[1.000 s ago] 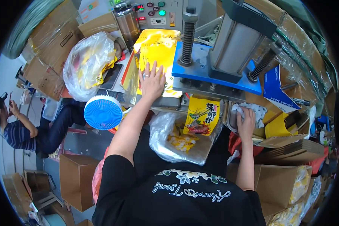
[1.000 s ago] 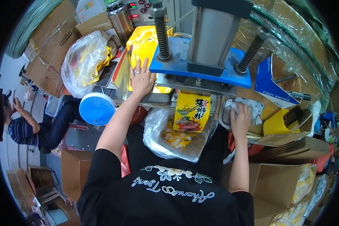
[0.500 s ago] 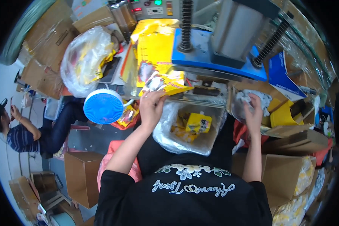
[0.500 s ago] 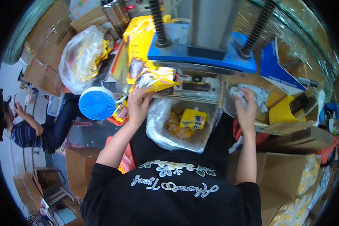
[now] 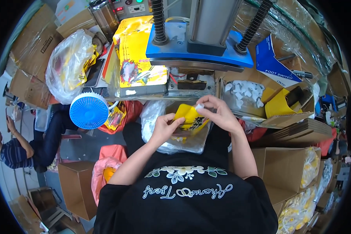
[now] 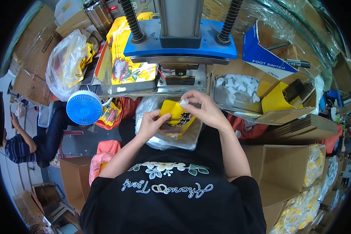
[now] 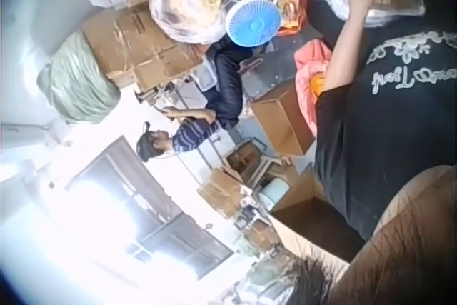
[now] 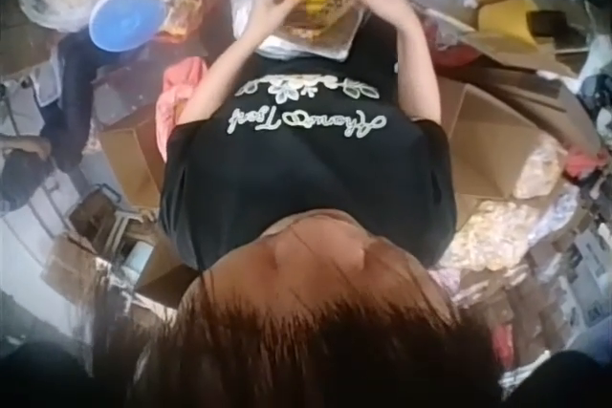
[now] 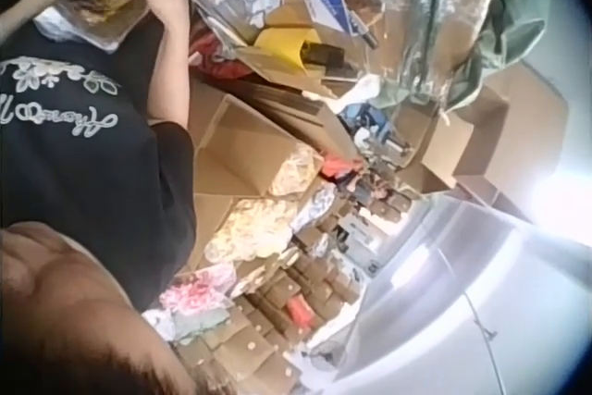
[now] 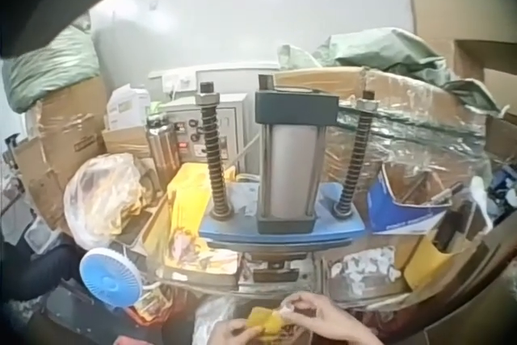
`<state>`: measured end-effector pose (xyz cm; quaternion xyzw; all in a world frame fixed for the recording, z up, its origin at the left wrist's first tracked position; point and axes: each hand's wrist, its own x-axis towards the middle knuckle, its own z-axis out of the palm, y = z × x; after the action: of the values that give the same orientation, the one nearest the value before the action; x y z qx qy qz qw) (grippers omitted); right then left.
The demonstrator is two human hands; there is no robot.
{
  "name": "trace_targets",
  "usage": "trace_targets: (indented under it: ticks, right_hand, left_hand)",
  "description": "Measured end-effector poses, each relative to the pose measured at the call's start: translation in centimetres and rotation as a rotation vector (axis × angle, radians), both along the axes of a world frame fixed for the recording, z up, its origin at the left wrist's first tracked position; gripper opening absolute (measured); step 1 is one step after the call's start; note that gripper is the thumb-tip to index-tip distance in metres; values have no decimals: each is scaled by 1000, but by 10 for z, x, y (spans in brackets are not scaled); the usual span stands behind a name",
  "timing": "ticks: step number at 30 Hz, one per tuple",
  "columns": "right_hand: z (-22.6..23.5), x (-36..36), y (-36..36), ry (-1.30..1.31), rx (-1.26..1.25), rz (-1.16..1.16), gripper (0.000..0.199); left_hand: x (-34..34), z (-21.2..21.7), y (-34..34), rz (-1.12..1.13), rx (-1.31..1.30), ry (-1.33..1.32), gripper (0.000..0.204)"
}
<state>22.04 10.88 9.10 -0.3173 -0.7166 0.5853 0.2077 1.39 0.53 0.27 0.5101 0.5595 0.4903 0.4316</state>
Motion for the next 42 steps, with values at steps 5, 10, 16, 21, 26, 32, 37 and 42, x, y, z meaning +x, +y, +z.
trace_targets:
  ticks: [5,10,16,21,26,32,37,42]
  right_hand:
    - [-6,13,12,-181,563,-409,46]
    - [1,71,22,-609,783,-661,32]
    - [-39,82,26,-685,816,-547,19]
    - [-52,95,40,-308,634,-626,12]
    - [-50,103,46,-126,432,-598,18]
    - [-30,71,33,-11,304,-577,27]
    - [9,9,3,-69,399,-314,24]
    - [14,-9,-4,-113,286,-36,26]
  left_hand:
    - [9,17,36,133,-135,-253,25]
    - [21,37,62,260,-200,-714,23]
    - [12,34,65,288,-222,-677,21]
    - [-49,67,72,411,-9,590,44]
    - [-79,11,30,445,303,1055,44]
    - [-69,38,14,429,225,272,7]
    - [-32,28,-1,282,48,183,11]
    - [-11,3,-10,64,175,157,15]
